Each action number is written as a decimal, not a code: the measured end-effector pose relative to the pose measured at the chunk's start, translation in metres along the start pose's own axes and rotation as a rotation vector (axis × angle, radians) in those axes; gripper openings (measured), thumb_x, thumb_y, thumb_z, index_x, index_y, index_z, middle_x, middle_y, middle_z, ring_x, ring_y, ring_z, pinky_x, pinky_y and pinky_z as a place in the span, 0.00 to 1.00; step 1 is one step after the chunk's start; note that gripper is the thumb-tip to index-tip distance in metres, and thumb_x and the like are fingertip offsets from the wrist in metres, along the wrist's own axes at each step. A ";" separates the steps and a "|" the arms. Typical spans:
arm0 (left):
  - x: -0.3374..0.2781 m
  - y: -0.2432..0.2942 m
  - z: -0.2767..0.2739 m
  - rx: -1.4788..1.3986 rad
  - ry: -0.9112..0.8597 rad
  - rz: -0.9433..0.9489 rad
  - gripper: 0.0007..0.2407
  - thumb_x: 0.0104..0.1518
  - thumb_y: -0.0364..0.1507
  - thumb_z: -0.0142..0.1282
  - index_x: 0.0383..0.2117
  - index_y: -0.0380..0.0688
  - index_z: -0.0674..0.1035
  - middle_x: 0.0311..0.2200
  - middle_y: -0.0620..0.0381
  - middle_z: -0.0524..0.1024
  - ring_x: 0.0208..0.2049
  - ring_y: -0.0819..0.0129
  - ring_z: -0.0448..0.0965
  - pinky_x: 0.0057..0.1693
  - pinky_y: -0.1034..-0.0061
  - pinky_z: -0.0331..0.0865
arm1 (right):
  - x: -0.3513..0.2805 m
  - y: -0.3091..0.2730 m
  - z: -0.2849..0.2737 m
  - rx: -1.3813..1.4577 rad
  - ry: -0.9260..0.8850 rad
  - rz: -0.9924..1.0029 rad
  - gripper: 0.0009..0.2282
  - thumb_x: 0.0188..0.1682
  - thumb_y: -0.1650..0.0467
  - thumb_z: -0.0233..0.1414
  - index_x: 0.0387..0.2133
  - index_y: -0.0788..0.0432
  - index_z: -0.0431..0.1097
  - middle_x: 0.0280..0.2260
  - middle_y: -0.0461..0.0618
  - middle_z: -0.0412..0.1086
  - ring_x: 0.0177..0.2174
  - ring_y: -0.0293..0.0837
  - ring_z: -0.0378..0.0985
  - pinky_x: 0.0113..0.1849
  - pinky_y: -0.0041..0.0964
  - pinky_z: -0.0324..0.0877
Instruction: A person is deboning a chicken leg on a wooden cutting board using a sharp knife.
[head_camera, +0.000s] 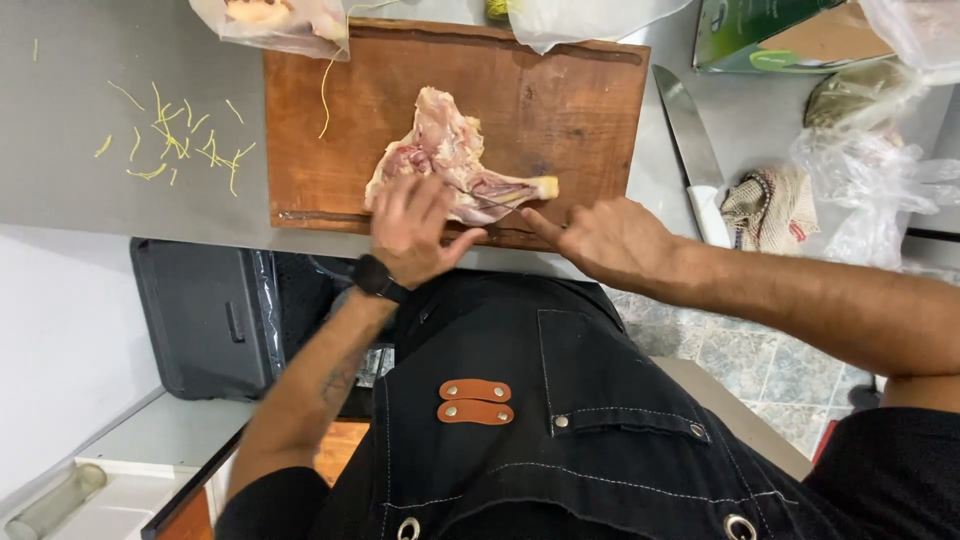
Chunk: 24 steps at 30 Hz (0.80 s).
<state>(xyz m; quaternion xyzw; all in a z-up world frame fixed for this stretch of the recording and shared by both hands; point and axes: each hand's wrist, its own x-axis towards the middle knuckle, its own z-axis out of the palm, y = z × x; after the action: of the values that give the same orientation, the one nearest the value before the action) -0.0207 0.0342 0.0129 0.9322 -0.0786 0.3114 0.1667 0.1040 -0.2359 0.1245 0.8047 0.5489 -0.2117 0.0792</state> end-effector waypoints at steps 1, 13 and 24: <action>-0.002 0.004 0.009 -0.018 0.003 0.017 0.18 0.67 0.47 0.58 0.41 0.42 0.82 0.46 0.50 0.80 0.48 0.45 0.79 0.55 0.49 0.71 | 0.003 0.006 0.010 0.009 0.033 -0.020 0.25 0.54 0.70 0.47 0.68 0.43 0.67 0.28 0.58 0.80 0.26 0.61 0.87 0.28 0.57 0.82; -0.018 0.018 0.036 0.032 -0.003 0.024 0.09 0.66 0.39 0.65 0.40 0.50 0.84 0.43 0.56 0.79 0.47 0.54 0.81 0.55 0.62 0.77 | 0.008 0.038 -0.082 0.071 -0.141 -0.189 0.10 0.47 0.73 0.55 0.39 0.52 0.81 0.27 0.57 0.82 0.29 0.61 0.87 0.29 0.56 0.82; 0.021 0.030 -0.011 0.065 -0.205 0.095 0.06 0.67 0.32 0.69 0.38 0.47 0.82 0.45 0.54 0.79 0.49 0.54 0.76 0.55 0.65 0.78 | 0.011 0.066 -0.137 -0.391 -0.595 -0.341 0.10 0.65 0.71 0.44 0.56 0.56 0.68 0.28 0.46 0.77 0.23 0.38 0.77 0.23 0.30 0.80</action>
<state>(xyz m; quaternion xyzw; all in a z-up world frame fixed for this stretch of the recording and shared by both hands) -0.0181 0.0093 0.0419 0.9593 -0.1290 0.2245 0.1126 0.2029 -0.2033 0.2360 0.5753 0.6576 -0.3372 0.3505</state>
